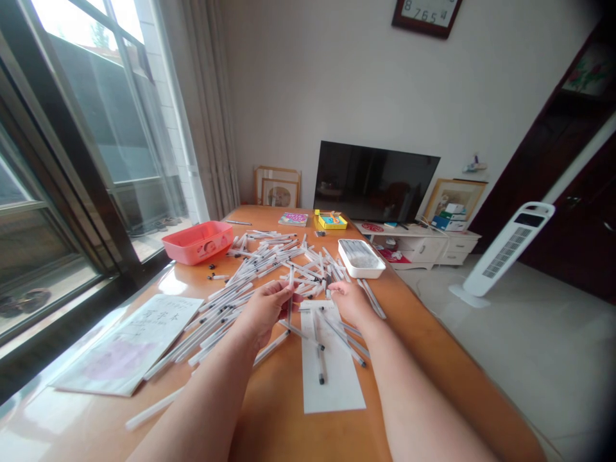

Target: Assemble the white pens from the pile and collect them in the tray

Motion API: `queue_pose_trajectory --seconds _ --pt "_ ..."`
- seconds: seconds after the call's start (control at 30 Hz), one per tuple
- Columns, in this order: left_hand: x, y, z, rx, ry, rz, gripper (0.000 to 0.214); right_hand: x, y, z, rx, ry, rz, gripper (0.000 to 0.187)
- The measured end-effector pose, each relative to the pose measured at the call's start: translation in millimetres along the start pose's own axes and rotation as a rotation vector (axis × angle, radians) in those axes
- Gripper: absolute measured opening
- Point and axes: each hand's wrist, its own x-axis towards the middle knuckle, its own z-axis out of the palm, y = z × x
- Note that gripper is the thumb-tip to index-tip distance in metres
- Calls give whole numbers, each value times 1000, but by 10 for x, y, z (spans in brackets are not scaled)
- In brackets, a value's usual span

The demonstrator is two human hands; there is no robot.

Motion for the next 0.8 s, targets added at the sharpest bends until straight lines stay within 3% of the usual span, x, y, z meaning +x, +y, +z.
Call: queue_pose_trajectory --seconds 0.33,0.63,0.8 --pt "15 -16 -35 -76 -27 -44 44 18 63 32 -306 -44 -60 30" --pt "19 -13 -39 -116 -21 -32 37 -8 61 85 -244 36 -42 17" --pt "35 -4 -56 -151 18 -5 34 -32 -23 94 -60 49 -35 12"
